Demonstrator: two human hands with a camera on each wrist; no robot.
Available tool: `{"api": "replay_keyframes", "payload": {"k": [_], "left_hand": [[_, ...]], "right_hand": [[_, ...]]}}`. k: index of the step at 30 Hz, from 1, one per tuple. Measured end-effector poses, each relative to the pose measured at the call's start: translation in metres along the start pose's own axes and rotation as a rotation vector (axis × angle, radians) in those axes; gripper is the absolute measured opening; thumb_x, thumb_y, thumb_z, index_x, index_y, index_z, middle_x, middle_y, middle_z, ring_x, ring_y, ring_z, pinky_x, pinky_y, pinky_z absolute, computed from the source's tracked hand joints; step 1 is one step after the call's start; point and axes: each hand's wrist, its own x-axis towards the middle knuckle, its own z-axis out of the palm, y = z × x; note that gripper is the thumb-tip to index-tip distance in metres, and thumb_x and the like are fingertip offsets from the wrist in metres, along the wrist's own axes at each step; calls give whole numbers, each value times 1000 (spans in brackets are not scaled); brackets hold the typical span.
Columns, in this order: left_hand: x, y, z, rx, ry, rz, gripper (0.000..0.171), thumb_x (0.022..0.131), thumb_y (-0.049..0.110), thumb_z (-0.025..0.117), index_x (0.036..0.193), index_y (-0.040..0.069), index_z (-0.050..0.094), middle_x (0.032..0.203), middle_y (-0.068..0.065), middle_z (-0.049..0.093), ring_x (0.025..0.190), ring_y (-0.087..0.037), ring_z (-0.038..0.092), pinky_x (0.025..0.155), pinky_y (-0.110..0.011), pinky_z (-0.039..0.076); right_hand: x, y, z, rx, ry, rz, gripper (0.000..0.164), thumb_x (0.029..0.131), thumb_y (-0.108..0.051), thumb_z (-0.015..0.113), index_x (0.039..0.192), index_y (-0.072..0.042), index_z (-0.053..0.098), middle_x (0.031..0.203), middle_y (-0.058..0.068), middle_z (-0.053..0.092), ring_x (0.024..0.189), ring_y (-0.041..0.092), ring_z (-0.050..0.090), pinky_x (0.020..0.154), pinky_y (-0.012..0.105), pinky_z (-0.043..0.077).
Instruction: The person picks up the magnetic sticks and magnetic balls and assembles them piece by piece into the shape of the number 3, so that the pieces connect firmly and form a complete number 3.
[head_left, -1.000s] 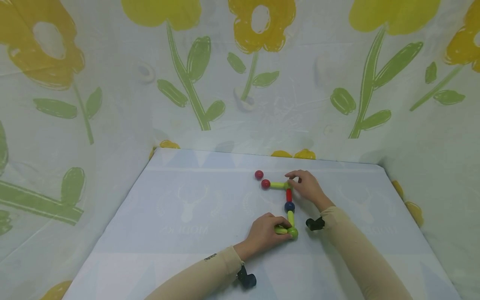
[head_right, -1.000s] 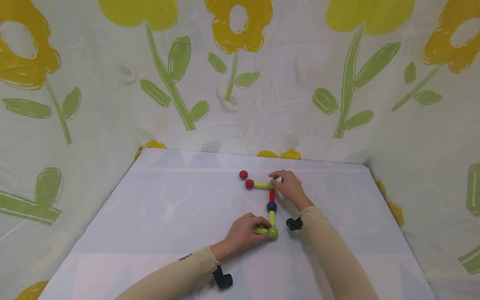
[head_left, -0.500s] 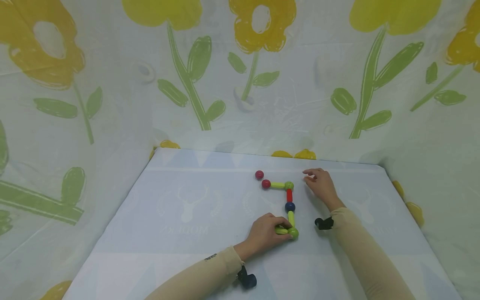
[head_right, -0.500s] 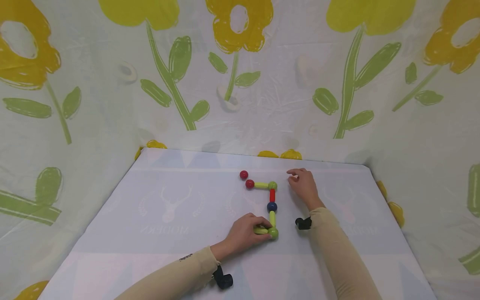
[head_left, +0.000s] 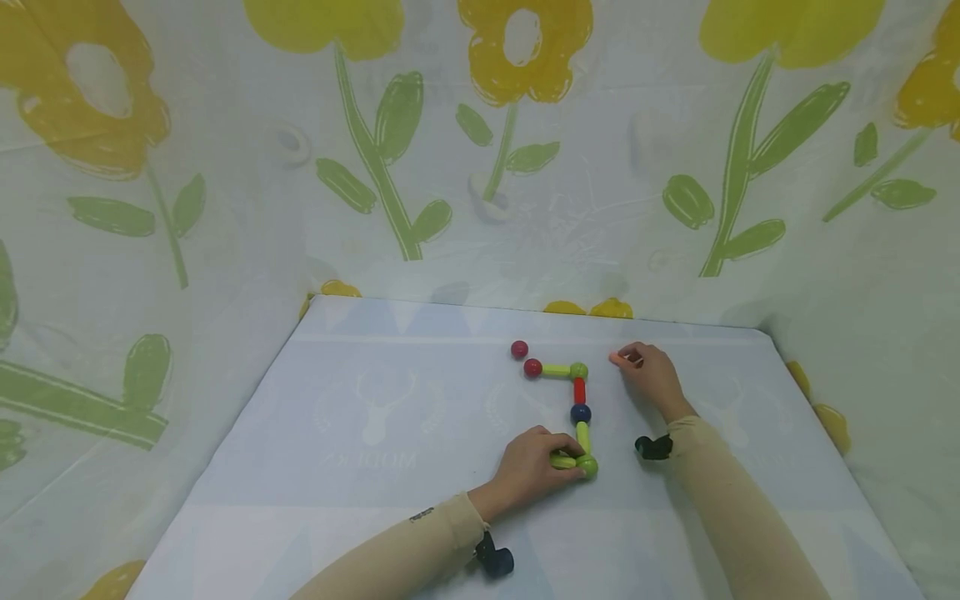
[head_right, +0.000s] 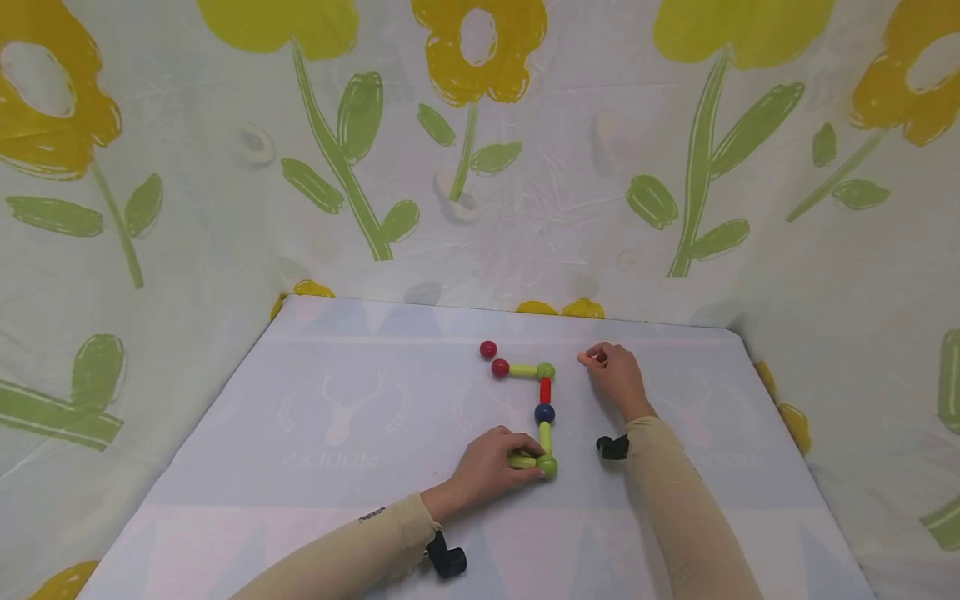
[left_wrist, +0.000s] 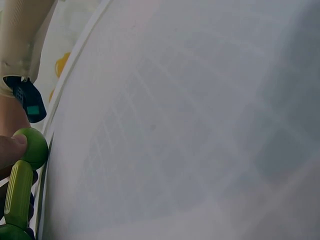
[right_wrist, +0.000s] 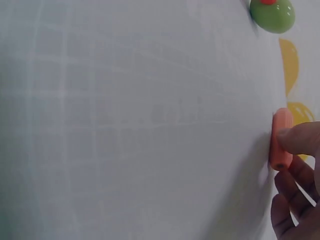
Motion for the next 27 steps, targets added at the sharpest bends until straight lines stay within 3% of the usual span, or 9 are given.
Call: {"api": "replay_keyframes", "payload": {"k": [7,17,27], "left_hand": [[0,0,0,-10,-1,-4,26,87,41,80,110,30,77,90,22,66,82,3,49,69,-13,39],[0,1,-2,-25,-8,-8,25,88,41,80,110,30,77,90,22,65,82,2,48,69,-14,39],[0,2,-2,-5,-3,-7,26,87,41,81,110,29,77,90,22,66,82,2,49,70,-13,39]], "right_hand": [[-6,-2,-1,14,-41,60,43,100,-42,64,120,-3,62,116,17,62,107,34,55,95,49,48],[-21,1,1,8,-63,23,35,99,-38,67,114,-6,64,112,16,65,104,33,56,90,46,49],[-44,-6,5,22,-101,-39,19,96,-20,71,109,-7,65,107,13,66,97,31,56,80,38,48]]}}
